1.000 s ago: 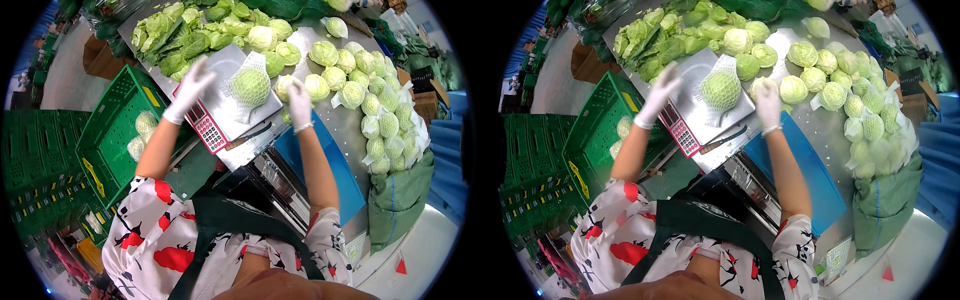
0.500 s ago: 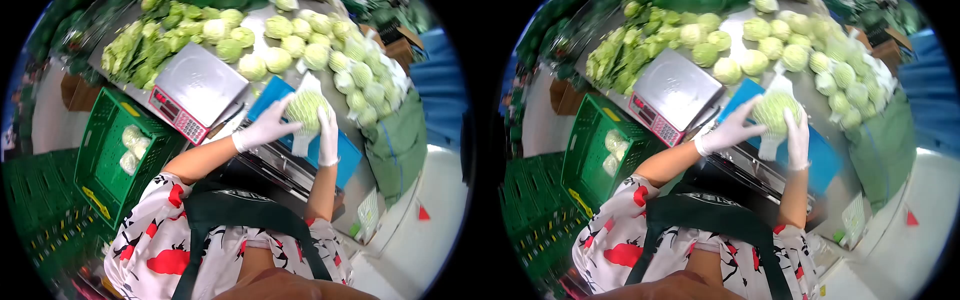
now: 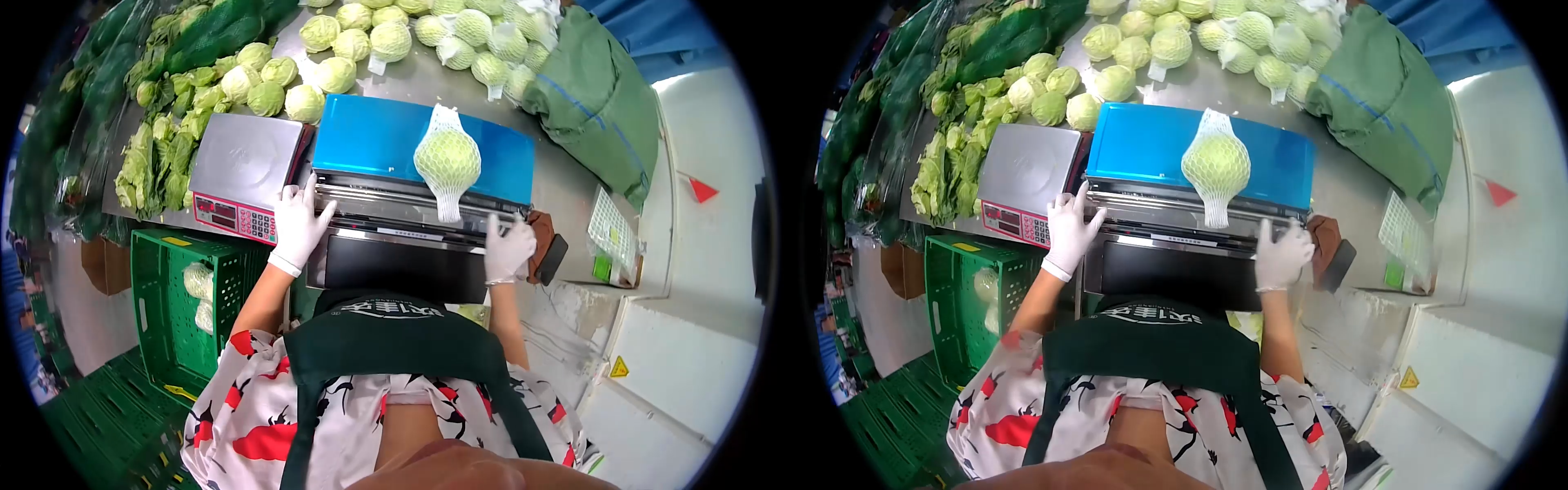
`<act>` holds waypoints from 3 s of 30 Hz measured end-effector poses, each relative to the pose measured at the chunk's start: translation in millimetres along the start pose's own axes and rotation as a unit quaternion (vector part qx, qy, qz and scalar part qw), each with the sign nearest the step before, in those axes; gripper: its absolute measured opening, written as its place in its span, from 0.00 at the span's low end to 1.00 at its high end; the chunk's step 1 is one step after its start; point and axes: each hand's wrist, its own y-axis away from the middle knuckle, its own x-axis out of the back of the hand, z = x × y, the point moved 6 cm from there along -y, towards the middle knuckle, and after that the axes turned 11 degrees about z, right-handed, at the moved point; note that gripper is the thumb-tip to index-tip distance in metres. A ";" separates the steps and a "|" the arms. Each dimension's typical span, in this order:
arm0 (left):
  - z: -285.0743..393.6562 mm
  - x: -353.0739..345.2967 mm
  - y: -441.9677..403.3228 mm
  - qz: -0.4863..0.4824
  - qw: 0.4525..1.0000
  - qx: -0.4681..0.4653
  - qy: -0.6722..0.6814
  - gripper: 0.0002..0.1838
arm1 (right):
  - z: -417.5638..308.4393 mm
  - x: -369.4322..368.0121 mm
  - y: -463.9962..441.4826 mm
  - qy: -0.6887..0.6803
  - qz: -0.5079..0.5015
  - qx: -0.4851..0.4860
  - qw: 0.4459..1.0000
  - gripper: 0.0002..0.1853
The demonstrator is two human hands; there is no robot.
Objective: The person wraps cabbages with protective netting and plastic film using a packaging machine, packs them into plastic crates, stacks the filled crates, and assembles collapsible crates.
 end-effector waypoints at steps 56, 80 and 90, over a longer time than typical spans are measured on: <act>74.3 -46.1 162.6 -0.504 0.384 0.437 0.638 0.31 | 4.1 -41.9 165.0 -0.448 -0.671 -0.375 0.456 0.30; 77.4 -72.4 211.8 -0.316 0.888 -0.143 0.301 0.07 | -20.0 -142.8 305.0 -0.623 -0.607 -0.250 0.425 0.12; 95.4 14.7 54.9 -0.157 0.744 0.181 0.624 0.20 | -128.6 -33.8 206.1 -0.583 -0.587 -0.031 0.561 0.11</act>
